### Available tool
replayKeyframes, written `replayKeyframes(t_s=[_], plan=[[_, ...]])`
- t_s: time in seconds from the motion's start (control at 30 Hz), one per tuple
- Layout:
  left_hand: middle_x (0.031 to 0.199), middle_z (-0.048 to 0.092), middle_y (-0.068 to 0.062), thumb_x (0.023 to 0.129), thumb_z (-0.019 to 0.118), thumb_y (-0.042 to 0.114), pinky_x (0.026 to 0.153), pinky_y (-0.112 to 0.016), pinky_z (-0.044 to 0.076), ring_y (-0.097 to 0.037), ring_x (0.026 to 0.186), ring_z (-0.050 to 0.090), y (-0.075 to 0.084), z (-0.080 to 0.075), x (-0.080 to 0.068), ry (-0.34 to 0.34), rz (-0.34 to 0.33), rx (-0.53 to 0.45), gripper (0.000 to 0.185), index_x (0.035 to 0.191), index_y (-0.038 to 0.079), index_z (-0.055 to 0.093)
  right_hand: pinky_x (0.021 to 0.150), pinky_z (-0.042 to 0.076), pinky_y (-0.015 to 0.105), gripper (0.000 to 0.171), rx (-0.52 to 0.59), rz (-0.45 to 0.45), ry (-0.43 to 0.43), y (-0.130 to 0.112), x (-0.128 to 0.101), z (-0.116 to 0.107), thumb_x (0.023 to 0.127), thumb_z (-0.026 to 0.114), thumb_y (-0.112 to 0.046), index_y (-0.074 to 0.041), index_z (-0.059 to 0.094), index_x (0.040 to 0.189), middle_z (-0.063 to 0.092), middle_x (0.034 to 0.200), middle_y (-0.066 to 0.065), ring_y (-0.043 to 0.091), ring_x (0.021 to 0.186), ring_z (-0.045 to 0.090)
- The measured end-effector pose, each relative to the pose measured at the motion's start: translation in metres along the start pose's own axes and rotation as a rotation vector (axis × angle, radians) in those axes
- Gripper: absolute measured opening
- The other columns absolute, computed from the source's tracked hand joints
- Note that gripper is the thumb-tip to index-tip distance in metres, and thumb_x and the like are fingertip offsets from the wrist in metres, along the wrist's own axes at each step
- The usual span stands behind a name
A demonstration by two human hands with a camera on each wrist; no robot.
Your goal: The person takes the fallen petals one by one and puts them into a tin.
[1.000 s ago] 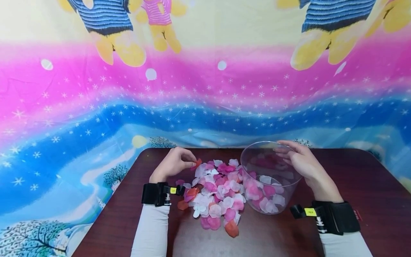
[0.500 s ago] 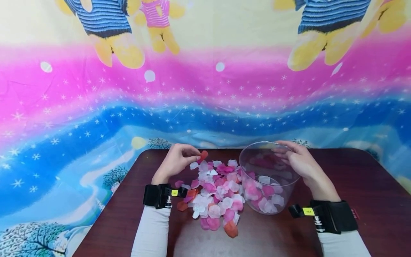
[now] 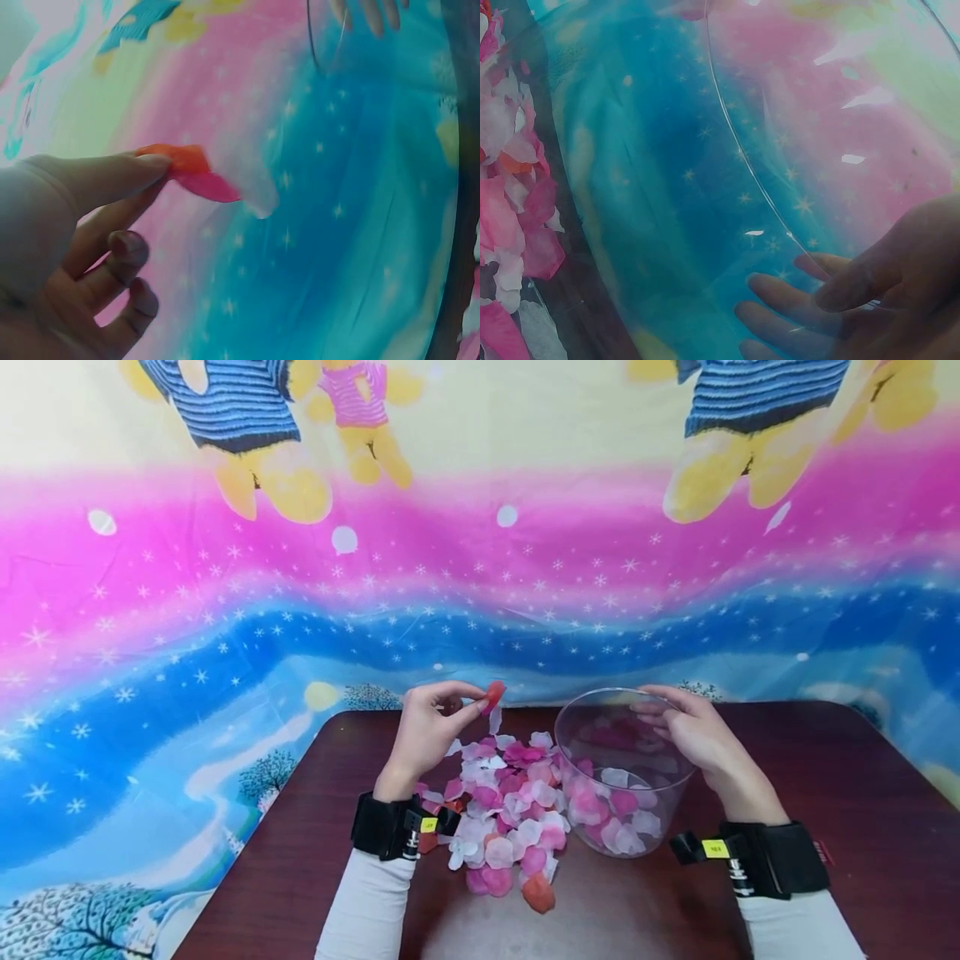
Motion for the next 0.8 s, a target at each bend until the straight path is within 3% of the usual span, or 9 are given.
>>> replayKeyframes(t_s=[0.17, 0.23, 0.33, 0.4, 0.57, 0.67, 0.8], plan=[[0.084, 0.064, 0.005, 0.099, 0.070, 0.027, 0.059, -0.029, 0.030, -0.013, 0.064, 0.039, -0.016, 0.027, 0.003, 0.061, 0.173, -0.088, 0.019, 0.115, 0.022, 0.078, 0.096, 0.050, 0.020, 0.053, 0.020, 0.002, 0.007, -0.001, -0.002, -0.002, 0.106, 0.021, -0.004, -0.003, 0.034, 0.158, 0.049, 0.149, 0.028, 0.046, 0.134, 0.051], [0.081, 0.062, 0.006, 0.100, 0.069, 0.029, 0.059, -0.028, 0.030, -0.011, 0.064, 0.039, -0.014, 0.034, 0.003, 0.058, 0.206, -0.100, 0.019, 0.116, 0.023, 0.077, 0.097, 0.051, 0.023, 0.054, 0.028, 0.005, 0.008, -0.001, -0.002, -0.001, 0.106, 0.021, -0.003, -0.002, 0.034, 0.158, 0.049, 0.149, 0.028, 0.045, 0.134, 0.050], [0.078, 0.061, 0.003, 0.099, 0.070, 0.026, 0.057, -0.029, 0.031, -0.014, 0.062, 0.039, 0.007, 0.038, 0.003, 0.022, 0.193, -0.114, 0.019, 0.114, 0.018, 0.078, 0.103, 0.050, 0.033, 0.053, 0.026, 0.015, 0.007, -0.001, -0.003, 0.000, 0.107, 0.021, -0.004, -0.002, 0.034, 0.158, 0.049, 0.149, 0.028, 0.045, 0.135, 0.050], [0.072, 0.058, -0.002, 0.098, 0.071, 0.020, 0.056, -0.031, 0.033, -0.018, 0.059, 0.039, 0.030, 0.038, 0.004, -0.020, 0.156, -0.117, 0.017, 0.110, 0.012, 0.078, 0.106, 0.048, 0.040, 0.053, 0.025, 0.019, 0.011, 0.000, -0.004, 0.002, 0.107, 0.021, -0.004, -0.002, 0.034, 0.158, 0.049, 0.149, 0.028, 0.045, 0.135, 0.050], [0.069, 0.053, -0.009, 0.095, 0.071, 0.005, 0.059, -0.029, 0.031, -0.021, 0.060, 0.037, 0.065, 0.045, 0.005, -0.045, 0.115, -0.137, 0.015, 0.108, 0.001, 0.077, 0.110, 0.040, 0.053, 0.053, 0.060, 0.005, 0.015, -0.001, -0.002, 0.005, 0.106, 0.023, -0.003, -0.001, 0.034, 0.157, 0.045, 0.151, 0.029, 0.046, 0.136, 0.049], [0.071, 0.054, -0.013, 0.094, 0.072, 0.002, 0.059, -0.029, 0.030, -0.024, 0.060, 0.036, 0.067, 0.056, 0.004, -0.061, 0.096, -0.168, 0.015, 0.108, -0.001, 0.077, 0.110, 0.038, 0.055, 0.053, 0.079, 0.008, 0.014, -0.002, -0.002, 0.005, 0.106, 0.023, -0.002, -0.001, 0.034, 0.157, 0.045, 0.151, 0.030, 0.046, 0.136, 0.049], [0.072, 0.055, -0.009, 0.094, 0.073, 0.006, 0.060, -0.026, 0.033, -0.020, 0.062, 0.039, 0.052, 0.075, 0.004, -0.115, 0.097, -0.164, 0.014, 0.108, 0.004, 0.077, 0.110, 0.037, 0.057, 0.053, 0.072, 0.019, 0.027, -0.002, -0.004, 0.002, 0.106, 0.022, -0.003, -0.001, 0.034, 0.158, 0.047, 0.149, 0.031, 0.047, 0.136, 0.049]])
Point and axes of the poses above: each hand's wrist, its own x-axis towards the middle knuckle, its own z-axis out of the palm, y = z × x, the point moved 3 cm from there along x, towards the middle knuckle
